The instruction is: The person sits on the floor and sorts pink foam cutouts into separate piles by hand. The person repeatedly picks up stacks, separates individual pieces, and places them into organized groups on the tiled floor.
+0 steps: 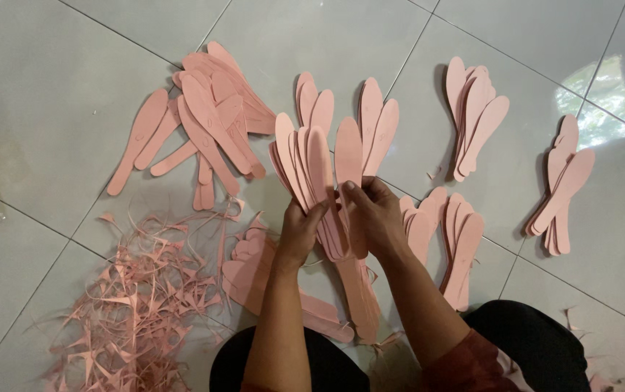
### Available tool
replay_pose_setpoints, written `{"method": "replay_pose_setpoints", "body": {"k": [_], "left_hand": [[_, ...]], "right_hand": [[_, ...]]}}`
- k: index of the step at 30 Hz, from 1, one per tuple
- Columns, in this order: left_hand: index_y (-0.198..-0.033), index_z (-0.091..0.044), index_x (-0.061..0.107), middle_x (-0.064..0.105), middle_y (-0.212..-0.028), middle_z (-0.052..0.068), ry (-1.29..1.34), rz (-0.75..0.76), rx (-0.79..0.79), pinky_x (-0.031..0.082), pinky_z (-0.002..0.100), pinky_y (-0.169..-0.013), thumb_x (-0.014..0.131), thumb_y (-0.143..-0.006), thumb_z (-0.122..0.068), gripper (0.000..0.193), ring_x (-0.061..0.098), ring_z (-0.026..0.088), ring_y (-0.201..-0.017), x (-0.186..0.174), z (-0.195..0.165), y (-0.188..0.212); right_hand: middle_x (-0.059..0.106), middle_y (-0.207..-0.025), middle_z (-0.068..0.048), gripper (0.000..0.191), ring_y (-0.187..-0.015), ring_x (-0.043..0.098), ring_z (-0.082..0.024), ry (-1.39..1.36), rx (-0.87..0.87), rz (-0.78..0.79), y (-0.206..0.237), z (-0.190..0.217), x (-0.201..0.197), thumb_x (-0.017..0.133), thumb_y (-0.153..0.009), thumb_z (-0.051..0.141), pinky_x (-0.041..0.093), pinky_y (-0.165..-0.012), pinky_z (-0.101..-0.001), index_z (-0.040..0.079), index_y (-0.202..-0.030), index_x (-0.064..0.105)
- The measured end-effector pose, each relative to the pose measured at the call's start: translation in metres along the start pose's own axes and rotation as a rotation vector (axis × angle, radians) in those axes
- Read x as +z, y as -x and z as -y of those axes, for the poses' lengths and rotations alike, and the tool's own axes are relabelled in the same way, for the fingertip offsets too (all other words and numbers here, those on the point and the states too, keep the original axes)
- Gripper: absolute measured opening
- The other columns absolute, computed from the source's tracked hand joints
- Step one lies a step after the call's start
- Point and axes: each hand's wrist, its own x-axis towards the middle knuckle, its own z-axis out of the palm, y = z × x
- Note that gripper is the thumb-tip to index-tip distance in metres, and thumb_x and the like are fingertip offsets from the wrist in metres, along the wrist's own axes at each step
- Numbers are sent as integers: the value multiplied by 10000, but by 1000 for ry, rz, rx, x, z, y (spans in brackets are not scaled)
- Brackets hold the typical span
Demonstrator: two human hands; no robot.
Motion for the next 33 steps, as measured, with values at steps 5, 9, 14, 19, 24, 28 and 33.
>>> {"method": "replay_pose_setpoints", "body": {"k": [5,9,14,19,24,28,33], "left_hand": [[-1251,61,639,731,-1149,103,-85,-66,55,563,285,-895,684,-968,-67,314,697,159,-1039,3,-9,1],[-1233,59,646,731,-1138,114,-18,-82,43,601,288,-891,710,-942,-39,313,720,167,-1026,6,-17,2],[-1215,69,626,729,-1105,115,1,-217,92,621,297,-876,748,-885,-7,360,731,174,-966,7,-24,1],[-1237,65,619,715,-1061,118,-37,-433,149,582,311,-753,689,-963,-153,357,695,164,-867,-3,-21,-3],[-1274,56,588,672,-1147,89,81,-474,205,513,287,-909,582,-1049,-235,367,635,132,-1028,-17,-3,-10],[-1176,100,609,615,-1047,88,63,-336,206,467,303,-817,591,-1052,-191,316,558,157,-915,-15,6,-9],[-1209,28,659,715,-1075,46,-75,-195,108,540,262,-783,643,-981,-153,291,669,111,-943,-3,-5,-3]], "right_hand": [[696,-932,-50,304,-787,631,-114,209,36,-37,4,-3,7,698,-932,248,526,-713,-274,42,-1153,666],[693,-880,-57,310,-739,601,-116,141,99,-13,1,-8,15,696,-941,270,490,-642,-277,5,-1100,711],[689,-868,-44,284,-753,628,-107,48,44,25,-6,-6,18,703,-943,254,527,-656,-261,-8,-1053,696],[678,-858,-89,311,-727,608,-154,186,18,-57,-39,13,24,660,-985,276,499,-635,-305,-31,-1033,683],[647,-1037,-80,416,-880,619,-145,346,-216,-46,-89,22,26,683,-969,282,527,-729,-313,-18,-1249,615],[619,-1178,-37,517,-1025,614,-123,432,-224,-38,-78,-2,22,703,-967,302,546,-814,-306,9,-1366,556],[682,-1033,-104,422,-872,626,-158,59,-77,77,-39,-35,20,749,-933,243,521,-733,-314,-38,-1225,634]]}}
